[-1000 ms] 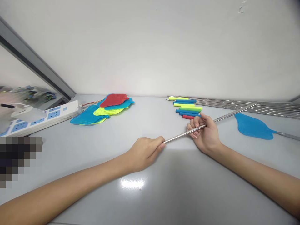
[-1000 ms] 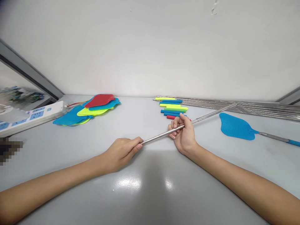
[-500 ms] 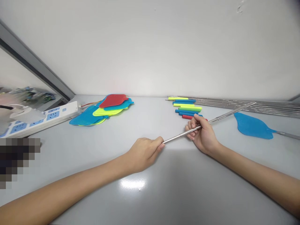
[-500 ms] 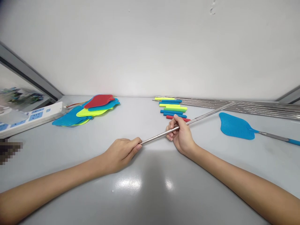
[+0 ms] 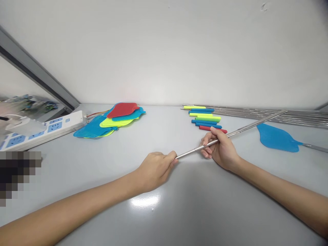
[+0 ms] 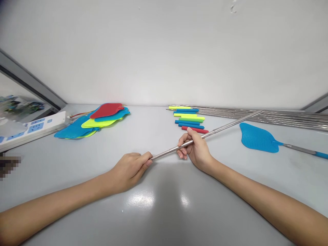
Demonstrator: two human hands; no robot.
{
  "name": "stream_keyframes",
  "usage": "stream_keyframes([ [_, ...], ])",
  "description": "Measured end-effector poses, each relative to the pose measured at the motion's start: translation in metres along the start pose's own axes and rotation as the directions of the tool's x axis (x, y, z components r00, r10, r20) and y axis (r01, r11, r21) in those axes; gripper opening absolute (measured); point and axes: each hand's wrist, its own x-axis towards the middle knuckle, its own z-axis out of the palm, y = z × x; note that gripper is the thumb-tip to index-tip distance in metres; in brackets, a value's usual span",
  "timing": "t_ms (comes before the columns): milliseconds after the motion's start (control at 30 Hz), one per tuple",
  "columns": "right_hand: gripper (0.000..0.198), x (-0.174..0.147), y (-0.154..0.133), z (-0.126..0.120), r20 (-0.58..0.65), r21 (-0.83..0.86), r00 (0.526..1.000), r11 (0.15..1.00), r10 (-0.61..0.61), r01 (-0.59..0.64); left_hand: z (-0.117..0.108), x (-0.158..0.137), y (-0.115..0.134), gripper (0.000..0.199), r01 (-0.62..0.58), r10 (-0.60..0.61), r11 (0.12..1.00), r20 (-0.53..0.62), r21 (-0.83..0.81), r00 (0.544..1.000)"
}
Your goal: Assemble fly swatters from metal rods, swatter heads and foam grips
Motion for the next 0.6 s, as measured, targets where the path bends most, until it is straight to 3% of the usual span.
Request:
stream_keyframes([
  [600, 0.050, -0.0060, -0.0007, 0.0000, 0.118, -0.026, 0.988, 0.995, 0.101, -0.098, 0.0020, -0.0020, -0.0022, 0.026, -0.025, 0.025, 0.999, 0.006, -0.020, 1.000],
])
